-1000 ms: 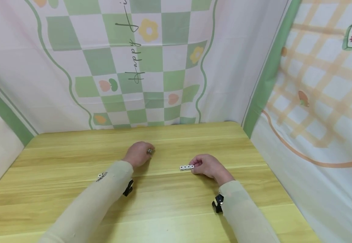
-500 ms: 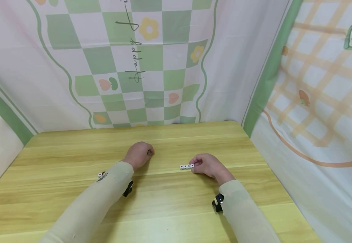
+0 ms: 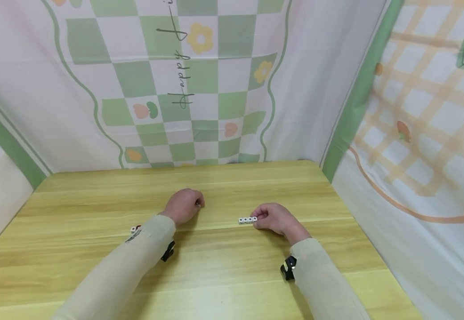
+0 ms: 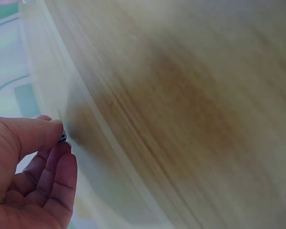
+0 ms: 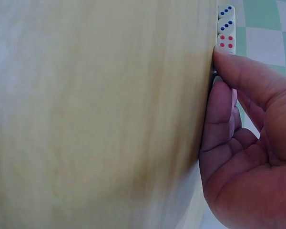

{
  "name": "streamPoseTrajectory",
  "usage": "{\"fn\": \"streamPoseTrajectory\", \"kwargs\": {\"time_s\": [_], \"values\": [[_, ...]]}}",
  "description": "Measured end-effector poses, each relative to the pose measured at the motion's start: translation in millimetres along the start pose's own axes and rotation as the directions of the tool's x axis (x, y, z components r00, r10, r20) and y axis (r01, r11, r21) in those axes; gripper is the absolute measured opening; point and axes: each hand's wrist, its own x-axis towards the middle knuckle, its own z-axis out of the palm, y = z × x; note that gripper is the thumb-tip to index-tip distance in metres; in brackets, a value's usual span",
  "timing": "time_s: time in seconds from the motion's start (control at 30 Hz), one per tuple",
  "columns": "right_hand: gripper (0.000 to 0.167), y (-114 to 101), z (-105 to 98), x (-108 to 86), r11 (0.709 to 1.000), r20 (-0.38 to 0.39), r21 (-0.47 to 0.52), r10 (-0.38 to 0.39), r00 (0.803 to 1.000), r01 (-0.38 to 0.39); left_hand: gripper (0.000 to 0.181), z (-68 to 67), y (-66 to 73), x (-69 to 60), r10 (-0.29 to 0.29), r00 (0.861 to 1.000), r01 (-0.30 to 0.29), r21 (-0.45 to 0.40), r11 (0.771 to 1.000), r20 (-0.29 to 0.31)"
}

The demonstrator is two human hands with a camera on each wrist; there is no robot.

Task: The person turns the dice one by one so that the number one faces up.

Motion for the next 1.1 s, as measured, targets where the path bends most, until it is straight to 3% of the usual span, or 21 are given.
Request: {"fn": "streamPoseTrajectory", "kwargs": {"time_s": [0.53, 0.83, 1.1], "values": [[0.019, 1, 0, 1.1, 1.0, 0.007, -0.011, -0.015, 1.0, 0.015, 0.014, -8.6, 2.8, -29.5, 0.075, 0.997, -0.077, -0.071, 0.995, -0.029], [0.02, 1, -1, 1.4, 1.0, 0.016, -0.016, -0.019, 1.0, 0.019, 0.017, -13.2, -8.8, -55.2, 0.13, 0.988, -0.143, -0.185, 0.972, -0.085], [0.019, 2, -3, 2.4, 1.0, 0.02, -0.024, -0.003, 1.0, 0.004, 0.017, -16.9, -20.2, -75.3, 0.152, 0.976, -0.185, -0.23, 0.955, -0.156]]}}
